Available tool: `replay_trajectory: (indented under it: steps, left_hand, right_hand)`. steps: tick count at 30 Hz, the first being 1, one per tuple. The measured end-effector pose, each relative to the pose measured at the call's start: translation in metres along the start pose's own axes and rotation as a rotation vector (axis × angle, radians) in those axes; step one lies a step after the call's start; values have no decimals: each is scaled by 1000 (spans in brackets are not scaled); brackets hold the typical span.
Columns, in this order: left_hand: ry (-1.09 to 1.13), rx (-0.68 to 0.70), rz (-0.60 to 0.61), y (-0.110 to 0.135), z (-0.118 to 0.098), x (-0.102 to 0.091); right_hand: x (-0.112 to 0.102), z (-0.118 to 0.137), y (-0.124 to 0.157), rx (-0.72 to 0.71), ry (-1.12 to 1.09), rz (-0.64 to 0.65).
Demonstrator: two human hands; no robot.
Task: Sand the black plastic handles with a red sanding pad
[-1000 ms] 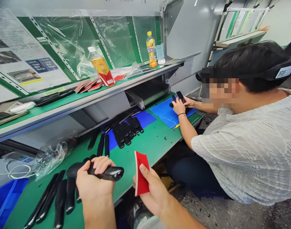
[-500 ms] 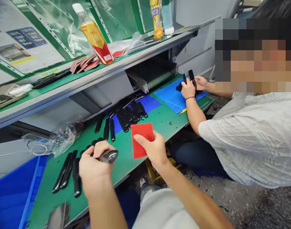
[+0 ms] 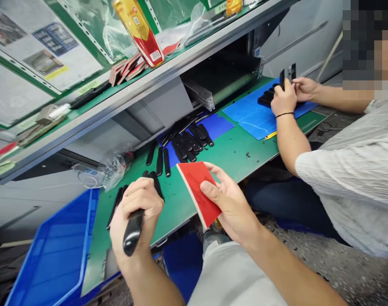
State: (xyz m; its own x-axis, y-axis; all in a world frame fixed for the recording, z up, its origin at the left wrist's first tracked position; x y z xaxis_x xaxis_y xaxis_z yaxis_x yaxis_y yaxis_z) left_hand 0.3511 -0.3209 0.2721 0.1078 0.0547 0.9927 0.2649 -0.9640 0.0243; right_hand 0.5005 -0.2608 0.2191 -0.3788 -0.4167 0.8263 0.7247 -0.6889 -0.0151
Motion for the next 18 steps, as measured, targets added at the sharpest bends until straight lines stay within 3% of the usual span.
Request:
replay_trajectory:
  steps: [5,10,13,16,18]
  left_hand:
    - [70,-20,49,-1,4,4]
    - [178,-51,91,-1,9,8]
    - [157,-57,121,-1,11,8]
    - [89,-64,148,-1,12,9]
    - [28,-56,155,-2,12,10]
  right_hand:
    - [1,-10,4,47,-141,99]
    - [2,-13,11,109,-172,38]
    - [12,-5,19,68,-132,146]
    - [25,3,27,55,39,336]
    - [31,10,31,-37,351,408]
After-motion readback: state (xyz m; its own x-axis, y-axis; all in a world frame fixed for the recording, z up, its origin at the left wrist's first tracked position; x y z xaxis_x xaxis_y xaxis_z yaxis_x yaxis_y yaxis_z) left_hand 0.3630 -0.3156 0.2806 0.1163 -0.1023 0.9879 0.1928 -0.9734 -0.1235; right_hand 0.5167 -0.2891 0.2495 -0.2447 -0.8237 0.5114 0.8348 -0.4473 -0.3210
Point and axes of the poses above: each hand's wrist, its own y-axis away from the middle knuckle, its own x-axis out of the palm, z = x × y, the point moved 5 cm from there along -y, towards the middle knuckle, and after that the axes turned 14 degrees about z, right-handed, at the moved point
